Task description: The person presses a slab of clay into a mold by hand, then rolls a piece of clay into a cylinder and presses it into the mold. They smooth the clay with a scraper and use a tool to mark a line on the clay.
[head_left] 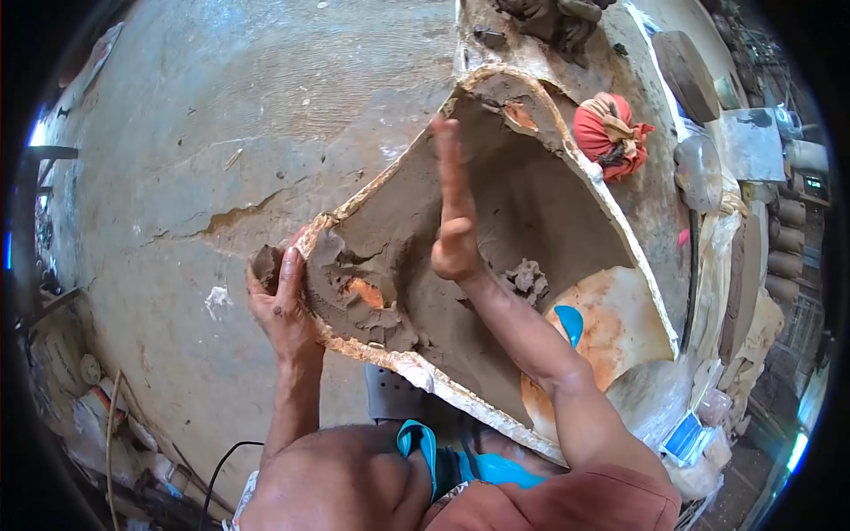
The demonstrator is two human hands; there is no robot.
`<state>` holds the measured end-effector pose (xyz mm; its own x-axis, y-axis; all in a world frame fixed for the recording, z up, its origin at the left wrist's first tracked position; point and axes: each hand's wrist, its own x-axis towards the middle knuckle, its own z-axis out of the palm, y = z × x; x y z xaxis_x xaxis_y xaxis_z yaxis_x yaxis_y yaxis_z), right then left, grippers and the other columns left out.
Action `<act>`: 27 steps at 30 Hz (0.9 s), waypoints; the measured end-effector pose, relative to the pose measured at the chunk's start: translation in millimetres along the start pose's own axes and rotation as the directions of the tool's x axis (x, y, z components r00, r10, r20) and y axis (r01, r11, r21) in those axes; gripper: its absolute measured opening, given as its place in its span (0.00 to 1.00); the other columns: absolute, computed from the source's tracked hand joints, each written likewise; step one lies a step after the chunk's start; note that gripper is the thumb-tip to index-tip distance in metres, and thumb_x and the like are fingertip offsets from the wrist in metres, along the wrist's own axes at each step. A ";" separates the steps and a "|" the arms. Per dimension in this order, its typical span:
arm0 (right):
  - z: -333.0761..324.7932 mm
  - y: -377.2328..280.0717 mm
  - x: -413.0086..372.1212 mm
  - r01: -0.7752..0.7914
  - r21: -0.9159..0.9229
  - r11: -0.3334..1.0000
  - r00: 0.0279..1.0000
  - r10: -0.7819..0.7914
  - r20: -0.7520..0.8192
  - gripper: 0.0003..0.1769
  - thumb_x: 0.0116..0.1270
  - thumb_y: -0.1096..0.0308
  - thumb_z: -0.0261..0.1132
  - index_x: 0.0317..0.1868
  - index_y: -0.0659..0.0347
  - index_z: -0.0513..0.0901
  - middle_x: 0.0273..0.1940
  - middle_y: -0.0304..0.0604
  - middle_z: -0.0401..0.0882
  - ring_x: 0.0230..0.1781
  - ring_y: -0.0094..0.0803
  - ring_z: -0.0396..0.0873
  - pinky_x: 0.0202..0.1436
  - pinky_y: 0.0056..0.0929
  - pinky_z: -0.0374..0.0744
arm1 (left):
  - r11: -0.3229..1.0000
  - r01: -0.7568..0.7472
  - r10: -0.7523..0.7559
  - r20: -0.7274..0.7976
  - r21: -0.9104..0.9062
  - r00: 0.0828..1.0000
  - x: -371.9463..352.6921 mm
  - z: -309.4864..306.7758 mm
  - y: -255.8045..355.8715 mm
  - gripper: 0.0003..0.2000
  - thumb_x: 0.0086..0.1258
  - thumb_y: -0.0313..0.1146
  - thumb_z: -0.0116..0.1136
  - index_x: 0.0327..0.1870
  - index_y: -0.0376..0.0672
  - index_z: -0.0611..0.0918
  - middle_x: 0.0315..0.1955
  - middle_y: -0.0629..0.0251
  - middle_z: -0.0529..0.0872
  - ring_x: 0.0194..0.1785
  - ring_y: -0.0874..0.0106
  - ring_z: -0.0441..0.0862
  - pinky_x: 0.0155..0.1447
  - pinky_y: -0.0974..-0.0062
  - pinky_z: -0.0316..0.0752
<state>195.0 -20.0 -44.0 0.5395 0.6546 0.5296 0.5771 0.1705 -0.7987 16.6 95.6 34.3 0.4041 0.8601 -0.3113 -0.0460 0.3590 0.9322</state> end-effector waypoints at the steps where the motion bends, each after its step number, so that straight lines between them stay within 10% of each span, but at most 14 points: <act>1: 16.1 -0.1 -18.5 -0.082 0.130 0.988 0.992 0.069 0.108 0.51 0.80 0.24 0.36 0.89 0.51 0.53 0.89 0.47 0.49 0.91 0.51 0.40 0.86 0.69 0.35 | 1.000 0.005 -0.005 0.002 0.014 1.000 -0.5 0.1 2.2 0.06 0.81 0.29 0.63 0.51 0.39 0.81 0.40 0.69 0.85 0.42 0.78 0.84 0.46 0.75 0.81; 11: 28.6 -43.0 -25.4 -0.226 0.172 0.959 0.972 0.235 -0.032 0.58 0.76 0.20 0.37 0.90 0.55 0.42 0.90 0.56 0.39 0.90 0.55 0.35 0.86 0.68 0.34 | 1.000 -0.007 0.007 -0.009 0.005 1.000 2.4 -1.3 -2.0 0.04 0.80 0.29 0.64 0.48 0.42 0.80 0.37 0.70 0.85 0.39 0.79 0.83 0.44 0.77 0.81; 16: 12.4 -35.8 -5.1 -0.125 0.199 0.972 0.983 0.094 0.157 0.57 0.78 0.22 0.37 0.90 0.59 0.42 0.90 0.56 0.39 0.91 0.53 0.34 0.88 0.59 0.34 | 1.000 0.022 -0.021 0.060 -0.022 0.998 9.5 -13.7 -12.7 0.04 0.79 0.29 0.64 0.47 0.43 0.80 0.38 0.70 0.85 0.40 0.78 0.84 0.46 0.76 0.81; 18: -1.2 -27.6 5.9 0.127 0.246 0.961 0.990 -0.106 -0.095 0.61 0.75 0.17 0.37 0.90 0.56 0.41 0.90 0.54 0.38 0.91 0.51 0.36 0.87 0.66 0.37 | 0.999 0.008 -0.006 0.046 -0.045 0.999 9.2 -15.4 -13.9 0.04 0.80 0.29 0.62 0.47 0.41 0.81 0.40 0.68 0.87 0.42 0.75 0.86 0.48 0.74 0.82; 19: 13.8 -30.5 -9.6 -0.101 0.198 0.975 0.989 0.120 -0.081 0.57 0.76 0.20 0.37 0.90 0.53 0.45 0.90 0.55 0.41 0.91 0.56 0.34 0.85 0.71 0.30 | 0.999 0.008 -0.006 0.055 -0.038 0.998 5.5 -13.9 -9.6 0.04 0.80 0.29 0.62 0.47 0.41 0.81 0.40 0.68 0.87 0.42 0.75 0.86 0.48 0.74 0.82; 22: 19.2 -28.5 -14.8 -0.130 0.126 0.983 0.978 0.107 0.179 0.55 0.77 0.21 0.35 0.90 0.52 0.46 0.90 0.55 0.40 0.91 0.55 0.33 0.85 0.70 0.29 | 0.999 0.007 -0.007 0.003 -0.047 1.000 7.3 4.4 -3.0 0.04 0.81 0.28 0.63 0.46 0.41 0.79 0.38 0.69 0.84 0.40 0.79 0.83 0.46 0.77 0.81; 26: -6.9 -14.3 -7.6 -0.042 0.008 0.999 0.999 0.042 -0.031 0.53 0.78 0.22 0.35 0.89 0.51 0.52 0.90 0.54 0.41 0.91 0.57 0.32 0.84 0.72 0.29 | 1.000 0.026 -0.026 0.022 -0.005 0.999 0.1 -15.5 -9.0 0.05 0.81 0.28 0.63 0.48 0.41 0.78 0.39 0.68 0.84 0.41 0.78 0.84 0.48 0.76 0.81; 27: 12.3 7.9 -32.8 -0.089 -0.170 0.981 0.983 0.115 0.146 0.52 0.79 0.22 0.35 0.89 0.50 0.52 0.90 0.53 0.41 0.91 0.56 0.31 0.83 0.72 0.26 | 1.000 0.006 -0.007 0.001 0.013 1.000 2.0 -12.5 -7.9 0.05 0.81 0.28 0.63 0.48 0.41 0.78 0.40 0.68 0.84 0.42 0.78 0.84 0.49 0.75 0.81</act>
<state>174.3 -31.0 -71.3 0.5068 0.7704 0.3868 0.6224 -0.0166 -0.7826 6.4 99.0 24.0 0.4058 0.8572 -0.3171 -0.0311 0.3597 0.9326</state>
